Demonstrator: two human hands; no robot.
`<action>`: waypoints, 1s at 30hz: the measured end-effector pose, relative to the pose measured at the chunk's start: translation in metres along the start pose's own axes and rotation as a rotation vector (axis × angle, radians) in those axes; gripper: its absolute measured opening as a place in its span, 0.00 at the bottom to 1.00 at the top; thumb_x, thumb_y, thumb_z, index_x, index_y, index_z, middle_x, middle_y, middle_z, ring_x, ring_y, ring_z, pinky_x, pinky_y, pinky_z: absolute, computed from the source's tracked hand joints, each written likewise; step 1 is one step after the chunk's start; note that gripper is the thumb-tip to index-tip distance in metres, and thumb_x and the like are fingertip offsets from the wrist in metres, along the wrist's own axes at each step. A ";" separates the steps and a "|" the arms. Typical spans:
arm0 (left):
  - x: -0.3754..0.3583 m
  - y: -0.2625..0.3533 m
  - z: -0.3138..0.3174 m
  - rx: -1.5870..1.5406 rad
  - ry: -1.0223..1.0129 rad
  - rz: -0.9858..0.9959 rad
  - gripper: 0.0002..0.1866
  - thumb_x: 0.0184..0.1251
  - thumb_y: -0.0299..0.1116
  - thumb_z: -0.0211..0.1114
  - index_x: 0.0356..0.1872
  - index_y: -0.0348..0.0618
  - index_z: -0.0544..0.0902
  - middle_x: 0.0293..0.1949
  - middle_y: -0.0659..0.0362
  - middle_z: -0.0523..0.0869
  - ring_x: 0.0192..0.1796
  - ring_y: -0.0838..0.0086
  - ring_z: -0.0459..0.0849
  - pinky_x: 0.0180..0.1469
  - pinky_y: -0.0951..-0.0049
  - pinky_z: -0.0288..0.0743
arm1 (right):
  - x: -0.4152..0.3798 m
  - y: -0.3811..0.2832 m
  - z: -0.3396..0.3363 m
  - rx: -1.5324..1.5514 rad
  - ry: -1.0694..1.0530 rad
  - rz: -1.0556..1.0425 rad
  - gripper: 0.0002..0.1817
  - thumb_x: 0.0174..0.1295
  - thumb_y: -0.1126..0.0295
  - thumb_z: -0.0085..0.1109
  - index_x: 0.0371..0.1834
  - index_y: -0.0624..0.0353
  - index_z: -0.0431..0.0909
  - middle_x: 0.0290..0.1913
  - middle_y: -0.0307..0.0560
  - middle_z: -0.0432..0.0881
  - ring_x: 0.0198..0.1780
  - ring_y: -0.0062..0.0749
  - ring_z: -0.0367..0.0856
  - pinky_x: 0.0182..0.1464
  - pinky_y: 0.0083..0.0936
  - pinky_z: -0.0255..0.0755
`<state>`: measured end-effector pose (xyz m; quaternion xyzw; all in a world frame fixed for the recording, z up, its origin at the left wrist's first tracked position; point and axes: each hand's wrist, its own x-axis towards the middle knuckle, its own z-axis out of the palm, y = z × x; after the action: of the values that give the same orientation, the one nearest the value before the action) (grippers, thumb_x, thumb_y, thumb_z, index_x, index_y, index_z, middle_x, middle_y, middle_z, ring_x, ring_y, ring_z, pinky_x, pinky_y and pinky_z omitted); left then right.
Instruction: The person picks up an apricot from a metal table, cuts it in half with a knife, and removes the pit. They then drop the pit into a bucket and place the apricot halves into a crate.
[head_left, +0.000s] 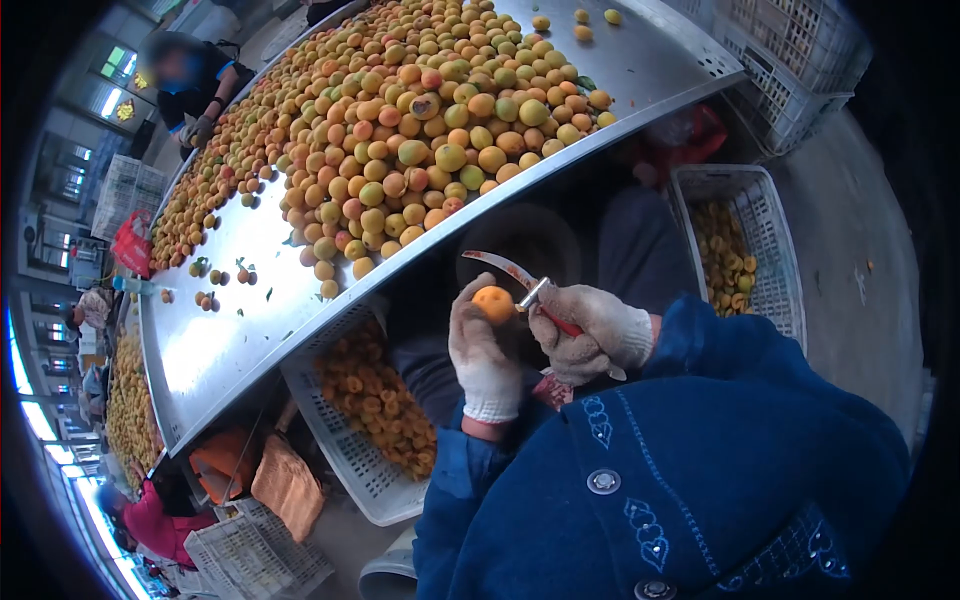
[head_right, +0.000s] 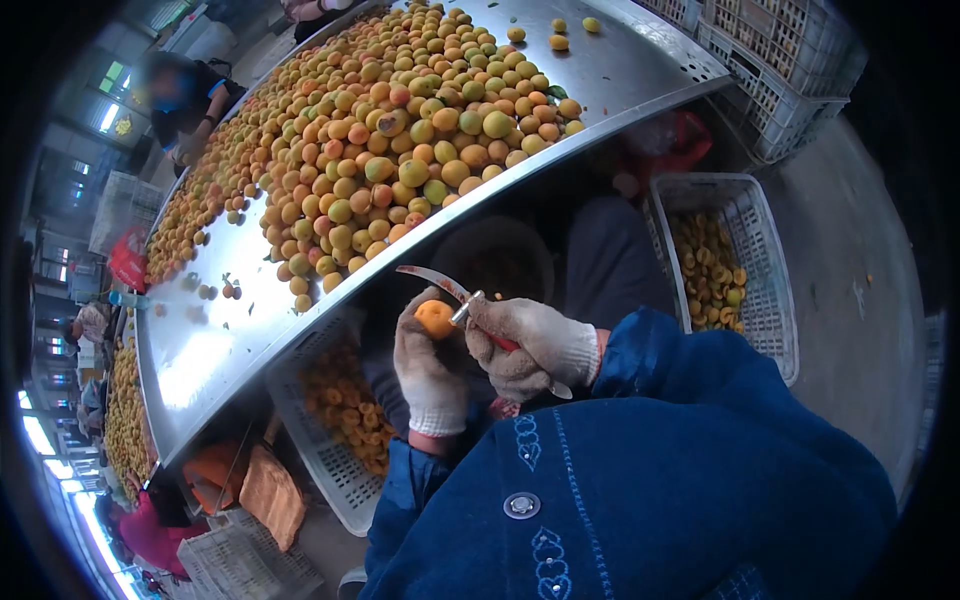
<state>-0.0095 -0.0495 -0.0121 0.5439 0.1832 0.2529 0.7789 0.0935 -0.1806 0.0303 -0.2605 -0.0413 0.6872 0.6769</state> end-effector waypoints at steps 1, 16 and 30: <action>0.002 0.002 -0.004 -0.148 -0.004 -0.064 0.23 0.79 0.47 0.47 0.62 0.39 0.71 0.50 0.55 0.80 0.52 0.71 0.80 0.58 0.70 0.75 | -0.001 -0.002 0.004 -0.162 0.108 -0.033 0.20 0.77 0.54 0.38 0.32 0.55 0.70 0.13 0.33 0.65 0.09 0.18 0.60 0.13 0.20 0.58; 0.005 0.012 0.008 -0.283 0.053 -0.058 0.26 0.78 0.49 0.48 0.65 0.41 0.67 0.48 0.53 0.80 0.49 0.70 0.82 0.56 0.66 0.79 | 0.003 0.011 -0.002 -1.254 0.434 -0.232 0.18 0.71 0.55 0.52 0.39 0.62 0.74 0.30 0.56 0.81 0.34 0.45 0.81 0.39 0.33 0.71; 0.007 0.004 0.004 -0.204 0.038 -0.006 0.25 0.78 0.47 0.50 0.64 0.39 0.69 0.47 0.53 0.81 0.49 0.71 0.81 0.56 0.70 0.77 | 0.012 0.020 -0.011 -1.293 0.393 -0.290 0.17 0.71 0.58 0.52 0.41 0.65 0.74 0.32 0.61 0.82 0.37 0.53 0.83 0.39 0.38 0.73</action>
<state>-0.0019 -0.0475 -0.0072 0.4562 0.1728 0.2782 0.8274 0.0807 -0.1739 0.0097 -0.7235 -0.3536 0.3673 0.4654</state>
